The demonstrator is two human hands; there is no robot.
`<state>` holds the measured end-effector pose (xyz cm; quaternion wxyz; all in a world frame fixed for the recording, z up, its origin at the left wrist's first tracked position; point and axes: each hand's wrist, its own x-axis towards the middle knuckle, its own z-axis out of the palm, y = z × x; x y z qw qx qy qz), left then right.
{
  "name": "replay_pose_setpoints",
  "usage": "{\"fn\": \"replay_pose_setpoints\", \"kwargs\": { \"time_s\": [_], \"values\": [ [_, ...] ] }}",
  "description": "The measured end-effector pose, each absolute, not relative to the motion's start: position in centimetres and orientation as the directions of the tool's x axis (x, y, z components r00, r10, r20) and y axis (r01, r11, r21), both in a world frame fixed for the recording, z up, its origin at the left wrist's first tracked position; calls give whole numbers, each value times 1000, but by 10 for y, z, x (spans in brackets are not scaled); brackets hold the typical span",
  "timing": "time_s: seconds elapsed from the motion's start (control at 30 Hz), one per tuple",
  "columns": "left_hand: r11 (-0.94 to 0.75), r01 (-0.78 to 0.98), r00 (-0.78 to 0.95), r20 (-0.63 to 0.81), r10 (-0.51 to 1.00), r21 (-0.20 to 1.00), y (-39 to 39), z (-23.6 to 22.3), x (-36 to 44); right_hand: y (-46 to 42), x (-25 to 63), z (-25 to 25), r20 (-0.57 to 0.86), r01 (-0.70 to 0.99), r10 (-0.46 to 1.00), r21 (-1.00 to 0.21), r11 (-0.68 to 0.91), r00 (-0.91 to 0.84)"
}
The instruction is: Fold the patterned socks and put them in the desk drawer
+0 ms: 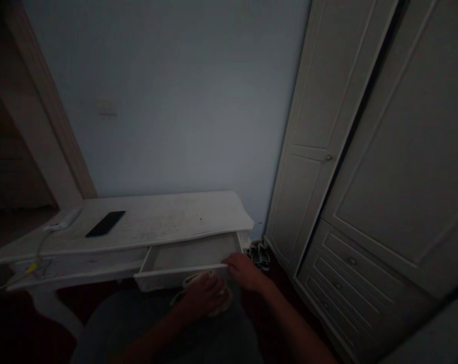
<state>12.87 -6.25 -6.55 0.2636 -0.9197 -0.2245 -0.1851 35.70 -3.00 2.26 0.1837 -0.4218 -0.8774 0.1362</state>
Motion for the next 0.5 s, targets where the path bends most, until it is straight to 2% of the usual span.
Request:
{"fn": "replay_pose_setpoints", "kwargs": {
  "time_s": [0.13,0.27,0.4,0.5],
  "values": [
    [-807,463,851,438,290,-366,-46,-65,190,-21,365,29,142,644,770,-466,607,-622],
    [-802,490,823,485,296,-341,-43,-66,213,-20,372,21,142,629,747,-452,632,-649],
    [-729,611,738,556,383,-309,-55,-64,178,-24,373,14,165,625,722,-395,673,-672],
    [-625,745,611,612,502,-232,-71,-55,130,-27,368,15,182,637,739,-403,658,-649]
  ]
}}
